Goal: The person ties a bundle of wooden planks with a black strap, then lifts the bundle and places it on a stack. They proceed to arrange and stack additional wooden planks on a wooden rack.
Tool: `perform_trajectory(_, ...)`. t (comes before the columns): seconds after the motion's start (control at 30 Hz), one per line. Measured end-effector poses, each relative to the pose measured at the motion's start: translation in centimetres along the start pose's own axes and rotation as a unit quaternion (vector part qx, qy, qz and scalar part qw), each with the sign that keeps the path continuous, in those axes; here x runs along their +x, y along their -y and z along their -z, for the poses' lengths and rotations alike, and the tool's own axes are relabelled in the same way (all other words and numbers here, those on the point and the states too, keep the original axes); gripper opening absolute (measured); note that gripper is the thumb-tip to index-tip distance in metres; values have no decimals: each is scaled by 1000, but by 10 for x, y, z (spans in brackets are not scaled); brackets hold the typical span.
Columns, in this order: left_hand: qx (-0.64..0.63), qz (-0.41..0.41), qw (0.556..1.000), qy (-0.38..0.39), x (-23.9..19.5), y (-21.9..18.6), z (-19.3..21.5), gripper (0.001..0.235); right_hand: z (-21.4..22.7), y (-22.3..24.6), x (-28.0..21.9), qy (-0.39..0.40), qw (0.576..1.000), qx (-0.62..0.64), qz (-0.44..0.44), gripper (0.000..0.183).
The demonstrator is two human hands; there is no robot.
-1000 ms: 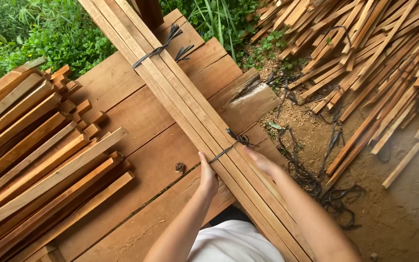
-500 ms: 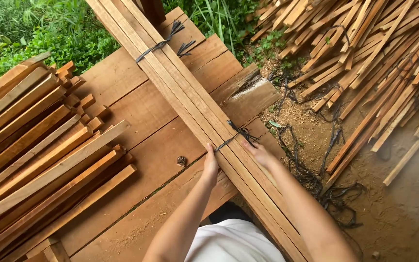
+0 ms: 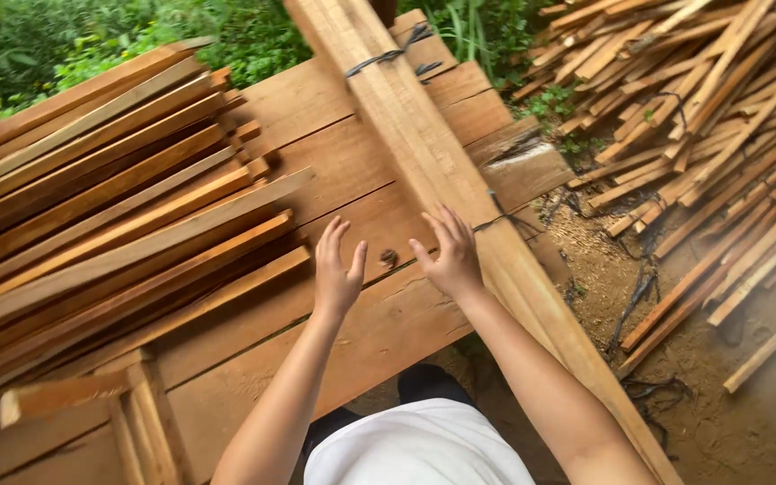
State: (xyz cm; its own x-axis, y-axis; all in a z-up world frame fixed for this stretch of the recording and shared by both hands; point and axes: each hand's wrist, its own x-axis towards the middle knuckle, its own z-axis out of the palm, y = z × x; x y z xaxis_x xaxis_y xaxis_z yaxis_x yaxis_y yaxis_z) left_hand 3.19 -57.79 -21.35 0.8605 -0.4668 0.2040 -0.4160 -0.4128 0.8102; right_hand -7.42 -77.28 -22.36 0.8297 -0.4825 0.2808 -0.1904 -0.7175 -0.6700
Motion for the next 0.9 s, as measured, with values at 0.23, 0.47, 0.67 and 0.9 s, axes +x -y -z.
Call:
perform_trajectory(0.23, 22, -22, 995, -94, -49, 23, 159, 43, -65, 149, -31, 52, 993, 95, 41, 51)
perform_trajectory(0.47, 64, -51, 984, -161, -128, 73, 299, 42, -126, 295, -91, 27, 980, 158, 117, 48)
perform_trajectory(0.67, 76, -42, 979, -184, -170, 98, 372, 40, -168, 383, -115, 47, 971, 176, 153, 48)
perform_trajectory(0.9, 47, 12, 972, -230, -190, 115, 424, 37, -204, 432, -107, 81, 958, 196, 195, 47)
